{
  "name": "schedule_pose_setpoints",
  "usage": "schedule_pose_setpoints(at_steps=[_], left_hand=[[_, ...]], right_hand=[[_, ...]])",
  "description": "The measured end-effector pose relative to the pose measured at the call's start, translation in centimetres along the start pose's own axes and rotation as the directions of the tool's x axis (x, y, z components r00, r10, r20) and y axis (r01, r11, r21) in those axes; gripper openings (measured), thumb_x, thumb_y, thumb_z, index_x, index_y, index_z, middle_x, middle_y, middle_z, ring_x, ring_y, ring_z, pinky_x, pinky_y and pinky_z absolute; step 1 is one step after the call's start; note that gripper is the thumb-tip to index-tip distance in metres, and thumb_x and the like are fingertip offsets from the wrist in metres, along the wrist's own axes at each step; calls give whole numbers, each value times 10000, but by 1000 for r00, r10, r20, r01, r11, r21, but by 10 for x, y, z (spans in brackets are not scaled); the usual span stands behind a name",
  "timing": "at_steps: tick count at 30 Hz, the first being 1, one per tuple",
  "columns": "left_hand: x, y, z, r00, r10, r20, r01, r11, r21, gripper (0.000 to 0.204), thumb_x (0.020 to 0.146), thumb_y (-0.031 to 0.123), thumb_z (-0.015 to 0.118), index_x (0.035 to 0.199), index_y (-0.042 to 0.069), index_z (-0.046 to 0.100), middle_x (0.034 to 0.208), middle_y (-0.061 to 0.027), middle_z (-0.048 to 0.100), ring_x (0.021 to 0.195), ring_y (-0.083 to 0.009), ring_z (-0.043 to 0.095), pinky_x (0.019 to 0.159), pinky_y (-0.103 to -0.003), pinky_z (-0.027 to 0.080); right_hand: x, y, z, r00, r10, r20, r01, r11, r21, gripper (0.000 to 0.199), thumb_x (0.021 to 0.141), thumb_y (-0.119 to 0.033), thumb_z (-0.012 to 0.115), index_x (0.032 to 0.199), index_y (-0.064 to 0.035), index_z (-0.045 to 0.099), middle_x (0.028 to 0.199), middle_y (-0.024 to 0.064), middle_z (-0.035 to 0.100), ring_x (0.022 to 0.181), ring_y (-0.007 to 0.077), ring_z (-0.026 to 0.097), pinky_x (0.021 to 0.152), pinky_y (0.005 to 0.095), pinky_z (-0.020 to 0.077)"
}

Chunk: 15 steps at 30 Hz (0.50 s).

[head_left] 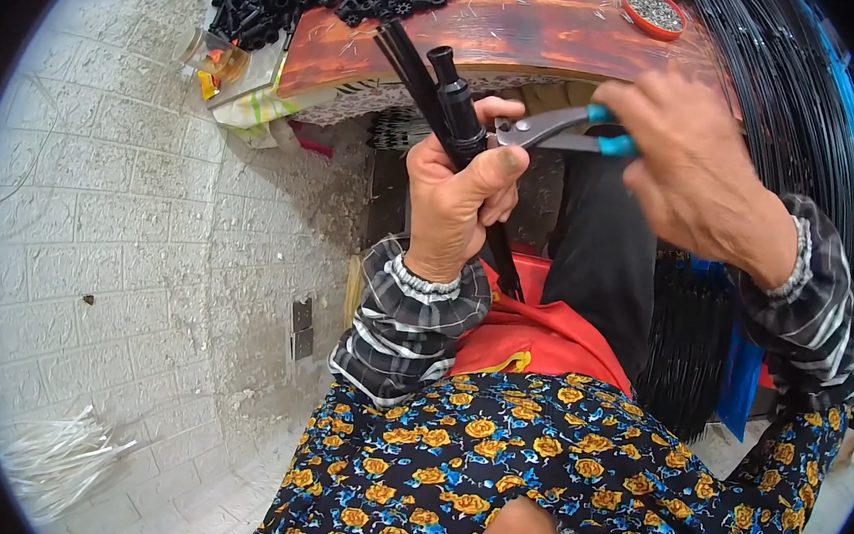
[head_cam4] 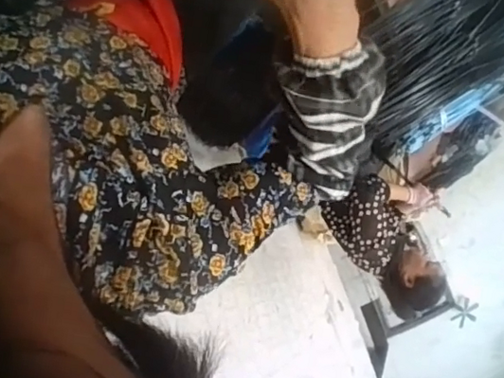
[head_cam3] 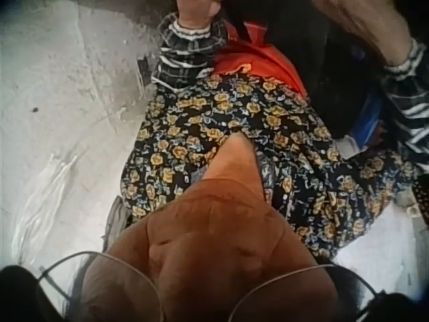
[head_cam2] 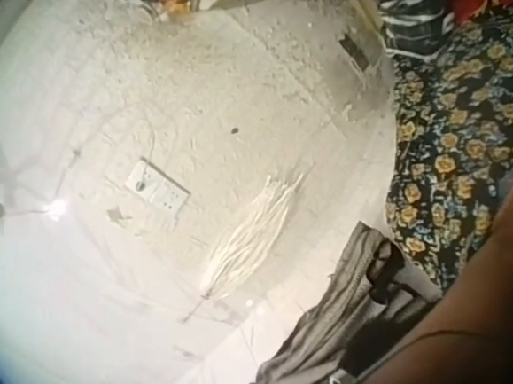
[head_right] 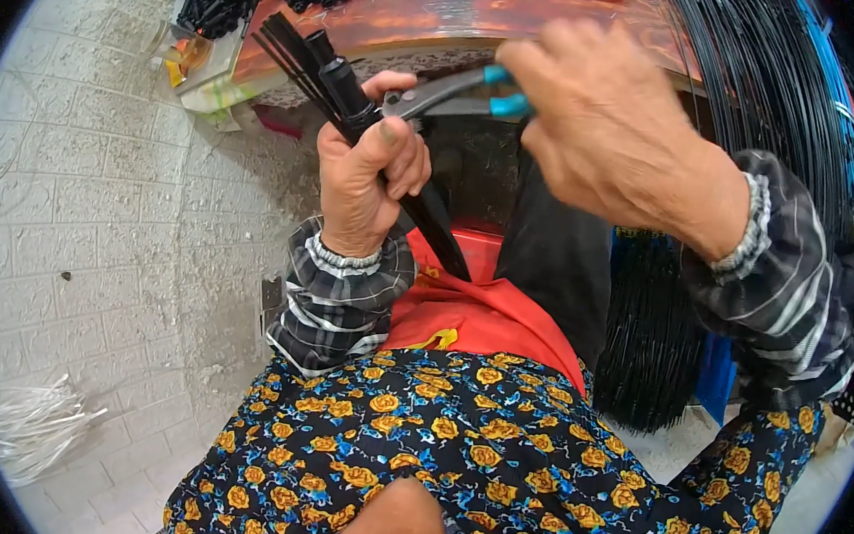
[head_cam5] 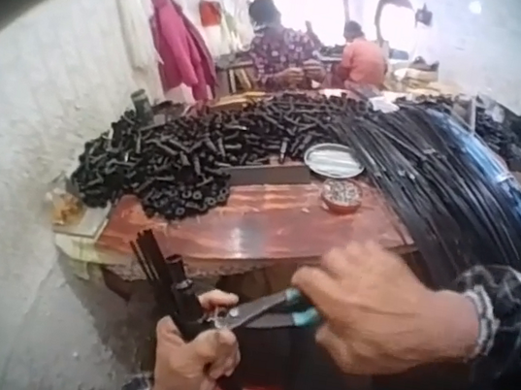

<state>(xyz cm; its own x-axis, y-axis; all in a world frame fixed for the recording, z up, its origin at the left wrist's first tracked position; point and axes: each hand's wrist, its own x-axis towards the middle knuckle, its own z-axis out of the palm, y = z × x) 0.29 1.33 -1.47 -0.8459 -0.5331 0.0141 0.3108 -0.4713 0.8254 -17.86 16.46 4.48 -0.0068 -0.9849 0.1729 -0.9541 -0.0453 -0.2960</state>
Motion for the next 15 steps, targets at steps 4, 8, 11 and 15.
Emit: schedule_pose_setpoints(at_steps=[4, 8, 11, 15], left_hand=[[-2, 0, -1, 993, 50, 104, -63, 989, 132, 518, 874, 240, 707, 1248, -46, 491, 526, 32, 397, 401, -69, 350, 428, -244, 313], [2, -5, 2, 993, 81, 85, -76, 995, -60, 422, 806, 95, 749, 1177, -33, 594, 575, 42, 477, 415, -36, 378, 404, -216, 287], [0, 1, -1, 1000, -2, 31, 1, 1000, 7, 471, 792, 95, 758, 1211, -30, 585, 575, 42, 477, 412, -36, 375, 406, -215, 286], [4, -2, -1, 999, 14, 44, -13, 1000, -2, 439, 809, 97, 746, 1198, -30, 587, 575, 42, 476, 412, -36, 376, 407, -216, 286]], right_hand=[[8, -7, -12, 998, 57, 22, -58, 998, 29, 373, 775, -203, 701, 1054, 6, 569, 755, 109, 575, 712, 209, 618, 613, 350, 458], [9, -6, -12, 691, 139, 710, -652, 545, 527, 374, 803, -216, 696, 1079, 0, 565, 810, 109, 576, 740, 220, 604, 645, 359, 458], [8, -3, -8, 801, 106, 589, -480, 701, 527, 372, 812, -227, 699, 1076, 3, 574, 771, 84, 563, 702, 186, 589, 625, 341, 454], [5, -4, -7, 928, -210, -308, 53, 893, -448, 428, 800, -309, 739, 1041, 13, 591, 731, 22, 533, 702, 99, 553, 606, 304, 439]])
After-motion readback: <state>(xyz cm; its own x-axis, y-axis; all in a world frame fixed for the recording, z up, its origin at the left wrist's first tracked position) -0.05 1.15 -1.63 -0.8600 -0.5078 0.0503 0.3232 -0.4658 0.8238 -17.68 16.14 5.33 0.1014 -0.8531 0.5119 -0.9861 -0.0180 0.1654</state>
